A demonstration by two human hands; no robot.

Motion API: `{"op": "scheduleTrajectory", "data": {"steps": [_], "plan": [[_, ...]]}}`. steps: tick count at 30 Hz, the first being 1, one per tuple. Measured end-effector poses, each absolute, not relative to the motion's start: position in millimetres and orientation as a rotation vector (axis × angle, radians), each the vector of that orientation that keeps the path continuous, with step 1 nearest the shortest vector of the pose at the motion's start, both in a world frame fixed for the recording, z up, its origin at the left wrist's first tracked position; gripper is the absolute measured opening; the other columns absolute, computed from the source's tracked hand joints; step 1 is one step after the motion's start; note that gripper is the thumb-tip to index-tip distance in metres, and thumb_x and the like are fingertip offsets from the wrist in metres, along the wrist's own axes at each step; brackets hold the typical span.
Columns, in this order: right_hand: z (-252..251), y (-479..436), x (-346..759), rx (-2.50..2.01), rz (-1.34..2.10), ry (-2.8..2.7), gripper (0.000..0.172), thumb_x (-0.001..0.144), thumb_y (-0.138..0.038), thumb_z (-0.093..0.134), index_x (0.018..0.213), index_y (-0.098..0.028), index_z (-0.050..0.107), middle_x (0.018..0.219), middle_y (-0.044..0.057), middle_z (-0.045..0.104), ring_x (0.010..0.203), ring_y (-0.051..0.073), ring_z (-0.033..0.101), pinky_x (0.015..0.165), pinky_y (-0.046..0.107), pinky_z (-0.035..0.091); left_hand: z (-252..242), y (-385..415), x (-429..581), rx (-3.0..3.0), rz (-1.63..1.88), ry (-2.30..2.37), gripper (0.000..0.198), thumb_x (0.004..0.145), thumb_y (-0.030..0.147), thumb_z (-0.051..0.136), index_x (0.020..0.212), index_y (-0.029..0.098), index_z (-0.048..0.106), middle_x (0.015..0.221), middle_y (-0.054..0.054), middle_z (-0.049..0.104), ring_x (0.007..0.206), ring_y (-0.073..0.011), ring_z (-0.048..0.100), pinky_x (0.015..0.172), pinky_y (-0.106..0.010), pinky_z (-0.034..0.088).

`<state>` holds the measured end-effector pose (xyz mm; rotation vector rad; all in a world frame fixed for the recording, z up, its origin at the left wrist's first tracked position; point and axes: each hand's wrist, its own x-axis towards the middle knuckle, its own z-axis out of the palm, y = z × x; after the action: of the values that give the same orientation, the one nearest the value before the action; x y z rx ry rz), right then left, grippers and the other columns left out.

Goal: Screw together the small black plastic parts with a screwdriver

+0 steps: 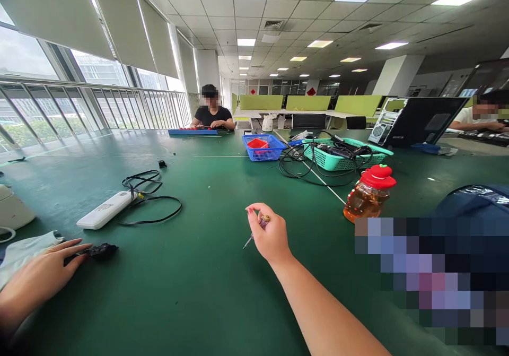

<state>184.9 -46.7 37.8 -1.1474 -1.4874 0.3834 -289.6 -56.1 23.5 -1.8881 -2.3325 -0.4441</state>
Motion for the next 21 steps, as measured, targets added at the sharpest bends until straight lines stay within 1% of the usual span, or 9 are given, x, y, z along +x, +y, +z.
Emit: {"op": "scheduleTrajectory", "data": {"steps": [3,5,8,10,12,14,16,19,21], "plan": [[36.9,-45.5,185.9,-1.154,0.381,-1.481,0.025,0.090,-0.040,0.050,0.084,-0.020,0.065,0.049,-0.006,0.044,0.043,0.010,0.042,0.045,0.024,0.032,28.2,-57.8,-286.5,-1.767,-0.395,-2.416,0.053,0.082,0.041,0.036,0.117,0.020,0.070,0.135,-0.011,0.060,0.115,-0.0364,0.061,0.095,-0.051,0.050],[36.8,-45.5,185.9,-1.154,0.387,-1.478,0.026,0.090,-0.040,0.051,0.084,-0.020,0.065,0.049,-0.006,0.044,0.043,0.010,0.042,0.045,0.023,0.033,31.7,-58.9,-283.7,-1.752,-0.474,-2.396,0.054,0.084,0.042,0.033,0.120,0.020,0.068,0.134,-0.010,0.060,0.112,-0.0347,0.062,0.093,-0.049,0.051],[36.9,-45.5,185.6,-1.150,0.382,-1.480,0.025,0.089,-0.040,0.051,0.084,-0.020,0.065,0.049,-0.006,0.045,0.043,0.010,0.043,0.045,0.023,0.033,34.9,-60.1,-279.5,-1.823,-0.601,-2.330,0.050,0.085,0.041,0.033,0.111,0.020,0.069,0.124,-0.010,0.065,0.108,-0.0309,0.063,0.094,-0.046,0.052],[37.1,-45.2,185.5,-1.151,0.375,-1.485,0.025,0.089,-0.040,0.051,0.084,-0.020,0.065,0.049,-0.006,0.045,0.043,0.010,0.042,0.045,0.023,0.033,36.2,-61.5,-276.5,-1.830,-0.687,-2.282,0.048,0.084,0.042,0.034,0.106,0.018,0.069,0.122,-0.012,0.063,0.109,-0.0302,0.061,0.096,-0.046,0.051],[37.3,-44.8,185.5,-1.155,0.377,-1.485,0.026,0.089,-0.040,0.050,0.083,-0.020,0.065,0.048,-0.006,0.044,0.042,0.010,0.042,0.044,0.023,0.033,37.7,-64.2,-273.0,-1.787,-0.789,-2.237,0.046,0.084,0.043,0.035,0.104,0.018,0.067,0.125,-0.013,0.058,0.109,-0.0290,0.061,0.097,-0.046,0.051],[37.4,-44.6,185.7,-1.158,0.382,-1.480,0.026,0.089,-0.040,0.050,0.083,-0.020,0.065,0.048,-0.006,0.044,0.042,0.010,0.041,0.044,0.023,0.033,39.1,-67.8,-269.0,-1.730,-0.917,-2.201,0.045,0.083,0.049,0.038,0.103,0.019,0.065,0.129,-0.012,0.054,0.103,-0.0265,0.063,0.094,-0.044,0.054],[37.3,-44.7,185.9,-1.158,0.381,-1.476,0.026,0.089,-0.040,0.050,0.083,-0.020,0.066,0.048,-0.006,0.045,0.042,0.010,0.042,0.044,0.023,0.033,40.0,-71.3,-265.0,-1.690,-1.052,-2.140,0.045,0.080,0.057,0.044,0.098,0.020,0.064,0.128,-0.011,0.054,0.101,-0.0256,0.063,0.091,-0.042,0.057],[37.1,-45.0,186.1,-1.155,0.371,-1.485,0.025,0.089,-0.040,0.050,0.083,-0.020,0.065,0.048,-0.006,0.045,0.043,0.010,0.042,0.045,0.023,0.033,40.1,-74.6,-260.7,-1.713,-1.167,-2.035,0.048,0.074,0.068,0.051,0.084,0.022,0.060,0.119,-0.009,0.059,0.107,-0.0267,0.061,0.090,-0.042,0.058],[37.1,-45.2,186.1,-1.155,0.366,-1.489,0.025,0.089,-0.040,0.050,0.083,-0.020,0.065,0.048,-0.006,0.045,0.042,0.010,0.042,0.045,0.023,0.033,39.0,-74.9,-260.2,-1.791,-1.173,-2.010,0.051,0.071,0.073,0.052,0.077,0.022,0.057,0.116,-0.008,0.060,0.105,-0.0259,0.062,0.092,-0.042,0.058]]}}
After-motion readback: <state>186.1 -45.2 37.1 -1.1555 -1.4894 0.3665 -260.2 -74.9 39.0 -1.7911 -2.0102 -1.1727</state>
